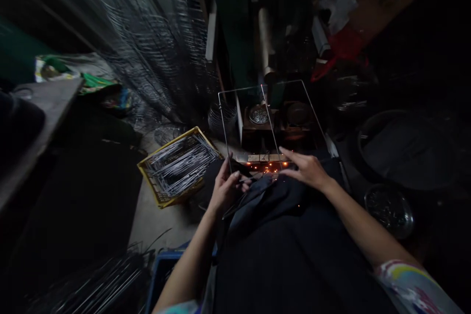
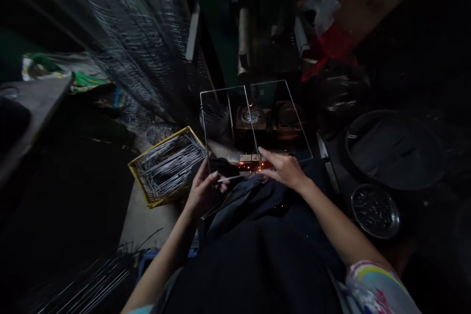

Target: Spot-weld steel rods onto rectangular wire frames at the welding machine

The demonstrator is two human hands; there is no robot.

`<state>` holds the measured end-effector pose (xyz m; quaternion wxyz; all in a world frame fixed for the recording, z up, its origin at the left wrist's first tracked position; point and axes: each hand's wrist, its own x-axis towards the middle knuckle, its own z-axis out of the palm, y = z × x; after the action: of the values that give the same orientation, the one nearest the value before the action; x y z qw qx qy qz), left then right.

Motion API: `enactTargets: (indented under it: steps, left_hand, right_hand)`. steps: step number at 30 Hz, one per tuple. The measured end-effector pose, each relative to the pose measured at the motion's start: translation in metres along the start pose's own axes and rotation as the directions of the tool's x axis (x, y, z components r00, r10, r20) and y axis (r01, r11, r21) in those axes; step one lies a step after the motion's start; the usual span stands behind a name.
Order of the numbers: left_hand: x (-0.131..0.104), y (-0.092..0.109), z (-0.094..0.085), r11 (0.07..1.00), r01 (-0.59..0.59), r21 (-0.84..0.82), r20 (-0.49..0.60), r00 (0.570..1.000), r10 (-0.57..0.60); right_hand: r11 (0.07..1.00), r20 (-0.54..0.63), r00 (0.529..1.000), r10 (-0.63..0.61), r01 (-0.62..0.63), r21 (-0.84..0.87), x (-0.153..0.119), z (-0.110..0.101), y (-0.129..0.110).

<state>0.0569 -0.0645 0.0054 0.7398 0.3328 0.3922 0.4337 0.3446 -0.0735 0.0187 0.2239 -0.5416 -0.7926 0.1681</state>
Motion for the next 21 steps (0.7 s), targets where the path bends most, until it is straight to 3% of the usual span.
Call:
enactTargets:
  steps: [5, 8, 13, 21]
  left_hand:
    - [0.099, 0.044, 0.000, 0.988, -0.155, -0.003, 0.035, 0.987, 0.155]
    - [0.140, 0.061, -0.002, 0.978, -0.208, -0.002, 0.044, 0.977, 0.208]
    - [0.161, 0.070, -0.004, 0.972, -0.235, -0.020, 0.035, 0.971, 0.236]
    - [0.169, 0.068, -0.001, 0.965, -0.261, -0.040, 0.038, 0.964, 0.262]
  right_hand:
    - [0.996, -0.117, 0.992, 0.046, -0.055, -0.070, 0.100, -0.020, 0.049]
    - [0.997, -0.158, 0.987, 0.009, -0.021, -0.078, 0.139, -0.033, 0.068]
    - [0.997, -0.221, 0.975, 0.010, -0.027, -0.074, 0.168, -0.039, 0.082]
    - [0.998, -0.297, 0.954, -0.030, 0.012, -0.060, 0.179, -0.032, 0.095]
